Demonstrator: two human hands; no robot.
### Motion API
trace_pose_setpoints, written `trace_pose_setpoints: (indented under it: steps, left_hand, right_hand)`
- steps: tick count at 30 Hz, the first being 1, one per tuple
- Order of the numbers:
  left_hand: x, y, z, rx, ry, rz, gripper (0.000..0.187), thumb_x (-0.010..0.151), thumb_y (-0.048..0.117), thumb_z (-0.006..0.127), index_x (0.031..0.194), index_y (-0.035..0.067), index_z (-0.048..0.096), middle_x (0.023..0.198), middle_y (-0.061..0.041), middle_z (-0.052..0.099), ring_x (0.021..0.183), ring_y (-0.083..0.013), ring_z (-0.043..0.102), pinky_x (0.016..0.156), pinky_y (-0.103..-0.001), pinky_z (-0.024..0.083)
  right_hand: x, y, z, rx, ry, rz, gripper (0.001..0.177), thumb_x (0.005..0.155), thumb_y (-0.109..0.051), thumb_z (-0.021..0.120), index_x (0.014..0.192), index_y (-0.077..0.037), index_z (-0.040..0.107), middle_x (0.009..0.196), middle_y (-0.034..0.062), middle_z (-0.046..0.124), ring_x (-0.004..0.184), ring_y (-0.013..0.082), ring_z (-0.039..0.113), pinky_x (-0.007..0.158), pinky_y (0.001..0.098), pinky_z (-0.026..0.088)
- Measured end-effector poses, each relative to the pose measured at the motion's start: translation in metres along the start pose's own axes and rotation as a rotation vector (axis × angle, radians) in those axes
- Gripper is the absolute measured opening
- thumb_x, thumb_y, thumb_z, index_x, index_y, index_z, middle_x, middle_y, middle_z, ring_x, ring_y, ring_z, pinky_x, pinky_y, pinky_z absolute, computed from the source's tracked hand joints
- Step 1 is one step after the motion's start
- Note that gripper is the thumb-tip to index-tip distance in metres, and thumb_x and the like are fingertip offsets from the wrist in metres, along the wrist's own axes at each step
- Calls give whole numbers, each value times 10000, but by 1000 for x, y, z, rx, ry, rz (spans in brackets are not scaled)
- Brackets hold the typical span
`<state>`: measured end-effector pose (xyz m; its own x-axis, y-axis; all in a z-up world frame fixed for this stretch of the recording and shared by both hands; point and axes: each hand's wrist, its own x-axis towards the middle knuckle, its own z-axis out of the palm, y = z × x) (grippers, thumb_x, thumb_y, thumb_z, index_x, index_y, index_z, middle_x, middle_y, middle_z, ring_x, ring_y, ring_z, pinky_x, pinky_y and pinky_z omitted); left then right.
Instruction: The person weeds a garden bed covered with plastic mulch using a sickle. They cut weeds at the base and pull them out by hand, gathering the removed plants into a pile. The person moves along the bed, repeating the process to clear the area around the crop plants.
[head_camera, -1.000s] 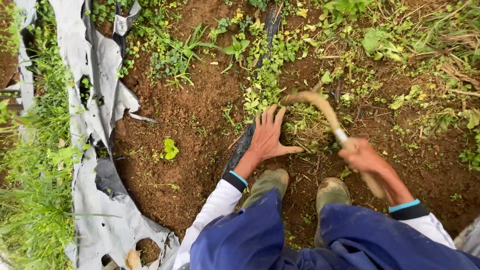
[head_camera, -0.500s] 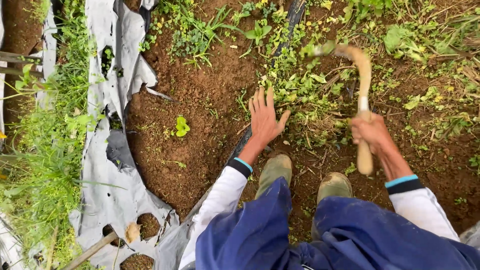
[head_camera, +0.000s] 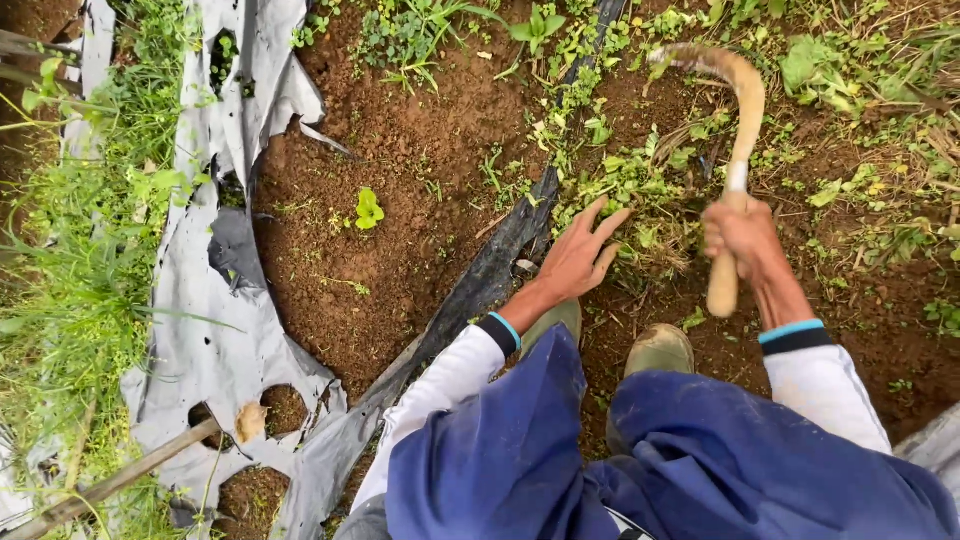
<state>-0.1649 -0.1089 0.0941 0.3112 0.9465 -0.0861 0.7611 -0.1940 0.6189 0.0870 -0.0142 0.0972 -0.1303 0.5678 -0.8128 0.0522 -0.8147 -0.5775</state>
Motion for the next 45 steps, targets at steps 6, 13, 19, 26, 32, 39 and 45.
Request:
trace_pose_setpoints:
  steps: [6,13,19,26,32,39,45]
  left_hand:
    - [-6,-17,-41,409,233,-42,449,943,128,648,1361,137,482,1437,-197,473,1051,-238,546,788,-317,496]
    - [-6,-71,-11,587,120,-297,554,879,-132,637,1391,-33,449,1328,-298,506,1110,-341,572,868,-404,590]
    - [-2,-82,4,610,137,-108,369,851,-110,642,1193,27,620,1067,-124,577,935,-274,493,775,-371,469]
    - [-17,-86,-8,643,197,-34,424,871,14,761,1263,65,610,1203,-139,611,1074,-282,548,839,-419,435]
    - [-18,-86,-40,588,262,-44,338,909,-93,593,1205,55,663,1204,-108,675,971,-267,562,770,-378,422]
    - [-14,-71,-58,524,297,90,307,925,21,677,1231,35,652,1082,-109,645,900,-249,576,753,-357,423]
    - [-11,-61,-11,402,-20,-149,764,929,291,764,1516,18,361,1420,-258,384,1081,-377,621,883,-392,569]
  right_hand:
    - [-52,7,6,-540,-176,125,116,1038,-59,567,1134,5,570,833,148,619,543,196,464,415,310,393]
    - [-7,11,19,-142,-31,-13,125,1018,-89,606,1057,-89,487,766,-4,521,540,98,457,427,237,425]
    - [-40,10,3,-594,-86,113,134,1033,-75,575,1114,30,599,807,153,570,558,219,467,435,338,405]
    - [-9,27,15,-281,-45,-68,49,980,-15,596,1010,-13,557,701,50,520,510,156,484,423,297,450]
    - [17,21,7,-286,-3,41,65,1009,-53,608,1026,-68,548,789,36,552,562,146,474,461,293,433]
    - [-14,8,-3,-641,-95,152,103,1011,-44,595,1086,18,563,798,173,577,571,256,489,479,396,452]
    - [17,12,-6,-167,122,-10,108,1010,-58,576,1014,-131,496,748,-34,506,549,80,437,455,238,421]
